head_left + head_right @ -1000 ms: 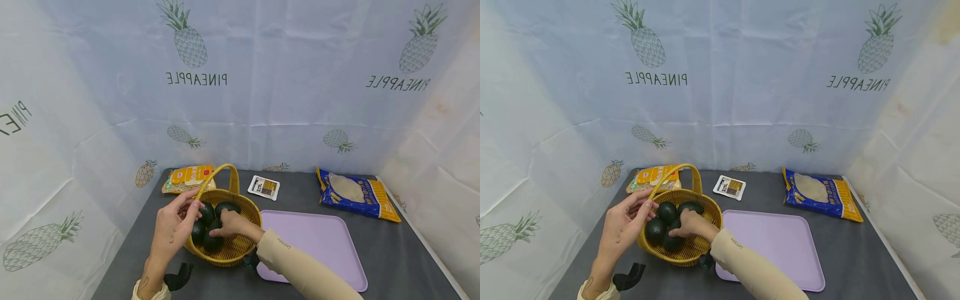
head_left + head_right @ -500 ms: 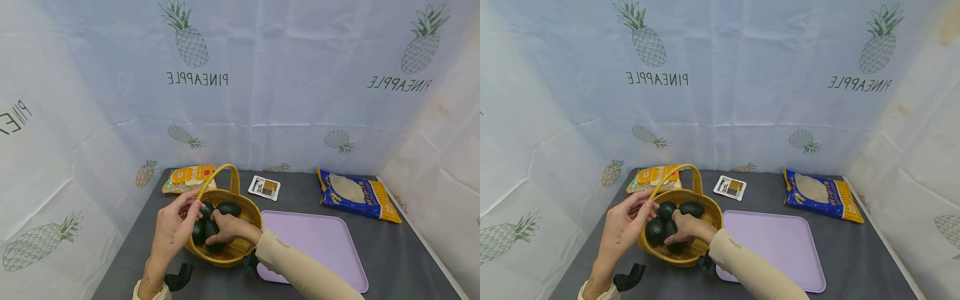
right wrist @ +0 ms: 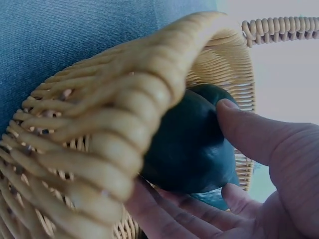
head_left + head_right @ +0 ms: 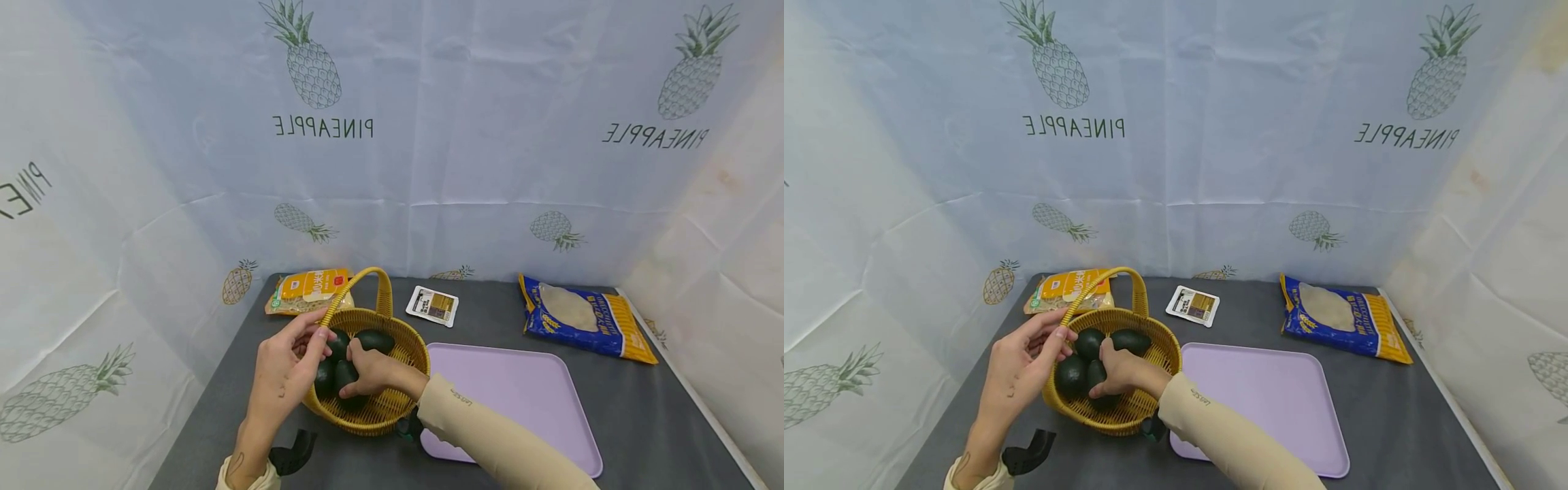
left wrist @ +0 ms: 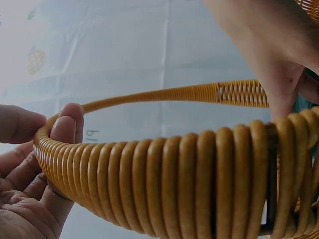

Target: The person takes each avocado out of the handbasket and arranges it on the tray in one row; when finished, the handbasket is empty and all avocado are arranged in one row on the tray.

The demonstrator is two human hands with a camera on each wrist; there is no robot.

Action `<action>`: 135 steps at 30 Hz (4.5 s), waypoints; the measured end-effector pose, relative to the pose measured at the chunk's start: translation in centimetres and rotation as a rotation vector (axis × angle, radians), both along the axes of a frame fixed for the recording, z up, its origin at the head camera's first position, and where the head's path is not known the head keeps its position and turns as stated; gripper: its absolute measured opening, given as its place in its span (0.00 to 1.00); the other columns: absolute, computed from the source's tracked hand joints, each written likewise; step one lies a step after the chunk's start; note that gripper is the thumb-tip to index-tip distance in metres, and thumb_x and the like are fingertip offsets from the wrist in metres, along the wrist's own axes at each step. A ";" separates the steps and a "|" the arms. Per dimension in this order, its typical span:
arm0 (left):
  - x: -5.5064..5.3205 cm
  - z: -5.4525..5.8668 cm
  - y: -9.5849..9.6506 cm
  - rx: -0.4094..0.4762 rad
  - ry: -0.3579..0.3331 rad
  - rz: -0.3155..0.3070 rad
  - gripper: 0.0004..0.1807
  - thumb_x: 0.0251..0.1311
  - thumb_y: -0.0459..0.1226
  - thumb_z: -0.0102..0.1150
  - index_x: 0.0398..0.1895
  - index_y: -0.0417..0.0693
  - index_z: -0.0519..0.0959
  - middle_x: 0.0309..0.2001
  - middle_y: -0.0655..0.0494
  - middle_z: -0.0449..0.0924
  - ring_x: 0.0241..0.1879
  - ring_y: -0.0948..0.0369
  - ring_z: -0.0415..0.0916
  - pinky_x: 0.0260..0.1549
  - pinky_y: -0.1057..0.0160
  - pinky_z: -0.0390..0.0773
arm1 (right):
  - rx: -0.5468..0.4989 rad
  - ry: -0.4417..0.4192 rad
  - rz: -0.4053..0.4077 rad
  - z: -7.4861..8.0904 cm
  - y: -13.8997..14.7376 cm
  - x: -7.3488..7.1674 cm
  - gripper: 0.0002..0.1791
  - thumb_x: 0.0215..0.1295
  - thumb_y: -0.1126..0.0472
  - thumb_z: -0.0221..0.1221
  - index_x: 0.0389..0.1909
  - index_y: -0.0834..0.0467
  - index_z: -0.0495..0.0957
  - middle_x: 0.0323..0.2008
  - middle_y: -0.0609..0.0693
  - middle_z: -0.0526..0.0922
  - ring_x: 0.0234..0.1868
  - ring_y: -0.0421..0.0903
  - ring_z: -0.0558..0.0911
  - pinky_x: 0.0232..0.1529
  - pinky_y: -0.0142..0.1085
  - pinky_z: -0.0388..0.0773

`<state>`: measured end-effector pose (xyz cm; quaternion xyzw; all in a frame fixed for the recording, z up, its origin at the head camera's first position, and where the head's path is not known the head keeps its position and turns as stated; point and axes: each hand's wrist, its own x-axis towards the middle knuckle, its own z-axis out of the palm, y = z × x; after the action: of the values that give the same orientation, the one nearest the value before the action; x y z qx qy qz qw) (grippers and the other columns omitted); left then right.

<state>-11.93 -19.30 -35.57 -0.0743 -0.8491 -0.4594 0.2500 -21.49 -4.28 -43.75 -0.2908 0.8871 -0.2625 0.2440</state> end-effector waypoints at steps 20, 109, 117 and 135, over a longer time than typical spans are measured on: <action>0.0 0.0 0.0 0.011 0.008 -0.012 0.17 0.69 0.29 0.60 0.60 0.43 0.81 0.33 0.52 0.87 0.26 0.68 0.80 0.26 0.68 0.83 | -0.035 -0.127 0.004 -0.2 0.1 -0.2 0.29 0.63 0.56 0.70 0.55 0.53 0.62 0.37 0.52 0.76 0.29 0.43 0.79 0.31 0.33 0.80; 0.3 0.1 0.1 0.104 -0.036 -0.051 0.12 0.70 0.32 0.60 0.54 0.40 0.82 0.34 0.48 0.87 0.27 0.64 0.82 0.27 0.69 0.84 | -0.525 -0.302 -0.233 3.7 12.4 0.1 0.32 0.64 0.52 0.67 0.65 0.47 0.63 0.48 0.60 0.82 0.44 0.51 0.86 0.43 0.51 0.87; 0.3 0.1 0.0 0.094 -0.040 -0.043 0.12 0.71 0.32 0.60 0.54 0.40 0.82 0.35 0.48 0.87 0.27 0.66 0.81 0.27 0.68 0.84 | -0.560 -0.285 -0.288 3.4 14.5 0.5 0.32 0.65 0.56 0.67 0.65 0.51 0.62 0.48 0.64 0.82 0.43 0.52 0.86 0.40 0.47 0.88; 0.5 0.2 -0.1 0.092 -0.021 -0.029 0.12 0.71 0.32 0.60 0.53 0.41 0.83 0.34 0.52 0.87 0.26 0.66 0.81 0.26 0.69 0.83 | -0.586 -0.327 -0.437 0.7 18.8 1.3 0.34 0.66 0.57 0.66 0.67 0.55 0.59 0.53 0.68 0.80 0.46 0.53 0.87 0.42 0.48 0.88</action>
<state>-11.43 -19.38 -35.34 -0.0702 -0.8285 -0.5022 0.2376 -20.17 14.51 -43.08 -0.1069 0.7651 -0.5931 0.2269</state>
